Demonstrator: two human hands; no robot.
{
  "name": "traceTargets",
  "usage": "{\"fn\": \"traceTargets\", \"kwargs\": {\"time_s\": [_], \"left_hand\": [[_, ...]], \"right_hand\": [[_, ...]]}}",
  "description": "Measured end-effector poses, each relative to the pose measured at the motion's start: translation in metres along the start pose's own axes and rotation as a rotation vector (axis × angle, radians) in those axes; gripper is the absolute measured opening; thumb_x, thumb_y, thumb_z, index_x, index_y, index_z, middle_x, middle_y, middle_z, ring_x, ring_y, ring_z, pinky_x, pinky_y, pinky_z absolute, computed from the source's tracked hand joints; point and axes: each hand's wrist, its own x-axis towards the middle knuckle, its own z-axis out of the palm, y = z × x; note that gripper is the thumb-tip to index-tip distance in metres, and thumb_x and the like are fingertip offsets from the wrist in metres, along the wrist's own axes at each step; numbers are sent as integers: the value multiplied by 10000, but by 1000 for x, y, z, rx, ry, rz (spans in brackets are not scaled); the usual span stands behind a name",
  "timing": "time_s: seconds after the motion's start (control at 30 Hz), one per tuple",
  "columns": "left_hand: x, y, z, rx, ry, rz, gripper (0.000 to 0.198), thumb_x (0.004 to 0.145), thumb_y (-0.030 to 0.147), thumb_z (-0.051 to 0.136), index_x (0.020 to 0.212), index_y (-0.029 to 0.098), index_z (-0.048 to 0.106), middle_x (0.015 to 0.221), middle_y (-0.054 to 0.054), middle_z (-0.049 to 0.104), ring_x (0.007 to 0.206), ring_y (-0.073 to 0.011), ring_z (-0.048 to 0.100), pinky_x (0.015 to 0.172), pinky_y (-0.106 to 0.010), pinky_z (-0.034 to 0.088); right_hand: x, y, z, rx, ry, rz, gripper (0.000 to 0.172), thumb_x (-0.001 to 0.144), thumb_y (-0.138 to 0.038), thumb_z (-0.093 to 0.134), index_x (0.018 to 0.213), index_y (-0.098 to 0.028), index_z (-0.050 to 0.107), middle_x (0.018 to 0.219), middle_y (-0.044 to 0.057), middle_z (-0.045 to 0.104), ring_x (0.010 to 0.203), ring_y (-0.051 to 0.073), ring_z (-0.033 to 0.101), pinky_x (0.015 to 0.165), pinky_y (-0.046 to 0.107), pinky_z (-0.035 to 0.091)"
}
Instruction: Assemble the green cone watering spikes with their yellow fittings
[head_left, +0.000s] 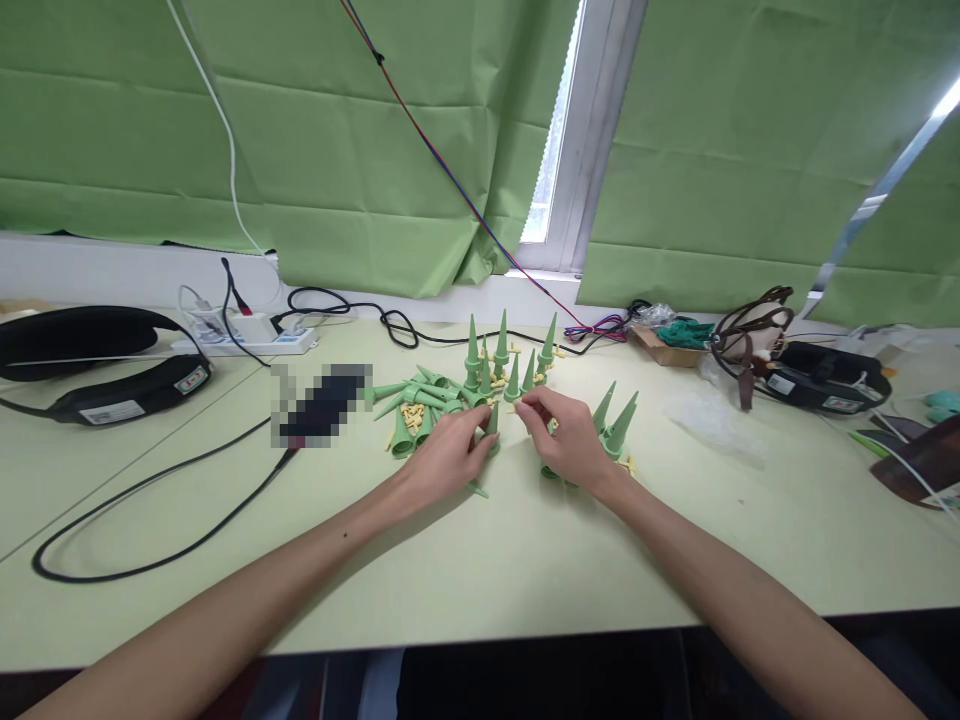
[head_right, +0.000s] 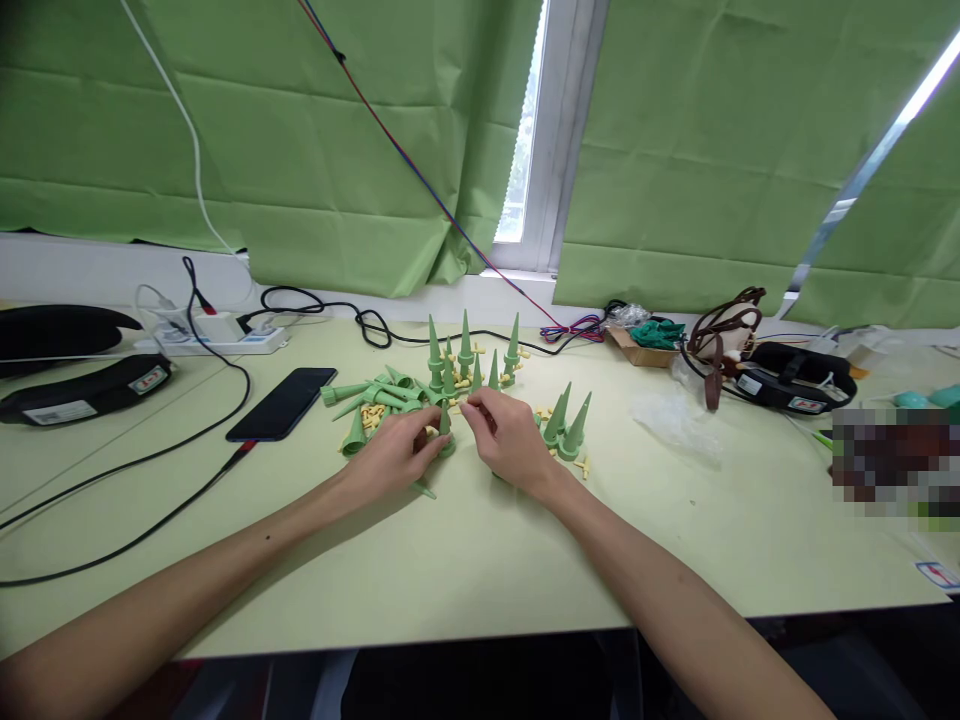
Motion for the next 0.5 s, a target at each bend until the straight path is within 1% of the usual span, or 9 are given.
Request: {"fn": "traceTargets", "kwargs": {"time_s": [0.1,0.17,0.27,0.37,0.5], "left_hand": [[1,2,-1,-67,21,-27,161,895,260,528,753,211,468,575,40,537,477,-131,468,489,-258,322],[2,4,-1,-126,39,-60,178,894,287,534,747,207,473,587,39,547,473,-119,470,472,-250,327],[3,7,-3,-210,85,-118,223,894,348,545,743,202,467,635,31,565,494,-111,497,468,-241,361],[4,8,-3,-292,120,-167,254,893,395,558,752,205,464,588,42,533,490,-112,505,470,-238,389],[4,10,-3,-382,150,-187,241,895,412,564,797,201,505,582,38,524,497,-115,510,476,-238,422]], "right_hand": [[0,0,0,5,-4,-3,215,979,-308,456,805,-206,531,679,12,557,589,136,477,572,262,387],[0,0,1,7,-6,-6,214,978,-303,456,804,-204,532,666,6,545,578,131,463,562,259,379],[0,0,2,5,-15,-8,215,975,-301,457,798,-203,531,648,-1,527,563,127,443,551,257,368],[0,0,2,7,-29,-13,210,972,-295,458,794,-205,524,643,-6,518,558,125,439,553,255,364],[-1,0,3,13,-37,-29,196,965,-273,472,790,-203,521,646,-10,522,559,120,447,558,250,361]]}}
